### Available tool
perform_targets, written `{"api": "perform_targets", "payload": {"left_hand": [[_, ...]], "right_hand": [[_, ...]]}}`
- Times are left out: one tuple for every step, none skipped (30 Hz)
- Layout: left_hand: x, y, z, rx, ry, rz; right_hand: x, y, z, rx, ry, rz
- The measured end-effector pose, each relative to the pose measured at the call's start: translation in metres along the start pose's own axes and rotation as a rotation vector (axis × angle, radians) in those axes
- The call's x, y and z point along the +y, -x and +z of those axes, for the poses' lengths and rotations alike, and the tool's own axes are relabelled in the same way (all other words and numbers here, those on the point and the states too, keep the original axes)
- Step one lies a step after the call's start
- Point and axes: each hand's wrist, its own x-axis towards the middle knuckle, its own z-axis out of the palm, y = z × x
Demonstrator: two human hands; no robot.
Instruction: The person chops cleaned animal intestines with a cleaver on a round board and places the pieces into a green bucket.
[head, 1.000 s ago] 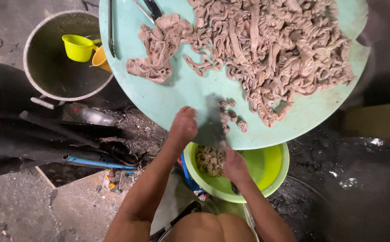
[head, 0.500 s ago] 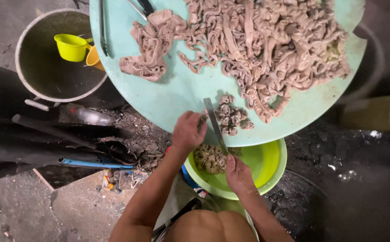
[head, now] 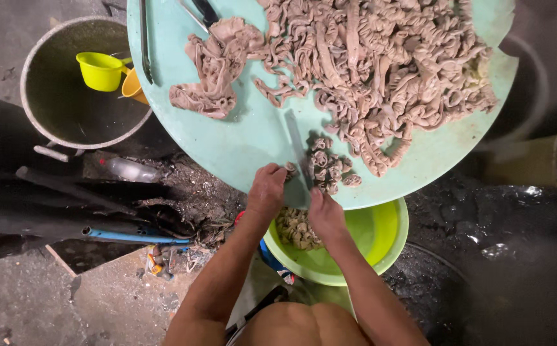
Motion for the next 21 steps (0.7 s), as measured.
{"api": "perform_targets", "payload": {"left_hand": [[-0.001, -0.002, 0.0, 0.005, 0.007, -0.039], [-0.002, -0.003, 0.0, 0.009, 0.0, -0.031], [-0.002, 0.001, 0.001, -0.002, 0.001, -0.03], [-0.002, 0.005, 0.002, -0.014, 0.001, -0.029], [-0.003, 0.002, 0.004, -0.027, -0.005, -0.025], [-0.004, -0.001, 0.006, -0.04, -0.012, -0.021], [-0.006, -0.007, 0.005, -0.046, -0.025, -0.021], [-0.008, -0.011, 0.004, -0.024, -0.024, -0.004], [-0.008, -0.008, 0.003, -0.015, -0.019, 0.006], [-0.007, -0.004, 0.003, -0.006, -0.014, 0.017], [-0.007, -0.005, 0.002, -0.024, -0.02, 0.013], [-0.005, -0.005, 0.001, -0.042, -0.027, 0.009], [-0.002, -0.004, -0.001, -0.056, -0.034, 0.004], [0.002, -0.001, -0.003, -0.057, -0.025, 0.019], [0.003, -0.001, -0.008, -0.049, -0.023, 0.036], [0.003, -0.004, -0.012, -0.041, -0.021, 0.053], [0.003, -0.003, -0.015, -0.025, 0.031, 0.045], [0.001, -0.004, -0.017, -0.008, 0.083, 0.037], [0.001, -0.001, -0.017, 0.01, 0.137, 0.017], [-0.001, 0.001, -0.016, 0.013, 0.141, -0.01], [-0.003, 0.005, -0.014, 0.006, 0.152, -0.037]], "right_hand": [[0.004, 0.005, -0.003, 0.012, 0.006, -0.006], [0.008, 0.01, -0.006, 0.017, -0.007, -0.063], [0.017, 0.025, -0.011, 0.016, -0.017, -0.104], [0.026, 0.042, -0.014, 0.016, -0.027, -0.144], [0.033, 0.052, -0.017, -0.027, 0.008, -0.108], [0.04, 0.064, -0.02, -0.069, 0.043, -0.072], [0.04, 0.064, -0.021, -0.114, 0.077, -0.046], [0.038, 0.058, -0.021, -0.106, 0.098, -0.04], [0.037, 0.057, -0.018, -0.104, 0.12, -0.02], [0.035, 0.055, -0.013, -0.102, 0.143, -0.001], [0.031, 0.047, -0.009, -0.109, 0.147, -0.006], [0.026, 0.034, -0.005, -0.116, 0.151, -0.011], [0.021, 0.024, -0.002, -0.124, 0.157, -0.018], [0.018, 0.02, 0.0, -0.116, 0.129, -0.015], [0.012, 0.011, 0.003, -0.107, 0.098, -0.022], [0.008, 0.004, 0.004, -0.098, 0.067, -0.03], [0.007, 0.005, 0.005, -0.092, 0.055, -0.029], [0.009, 0.008, 0.005, -0.087, 0.044, -0.027], [0.015, 0.015, 0.002, -0.091, 0.04, -0.024], [0.022, 0.021, 0.0, -0.088, 0.039, -0.05], [0.032, 0.032, -0.003, -0.084, 0.04, -0.062]]}}
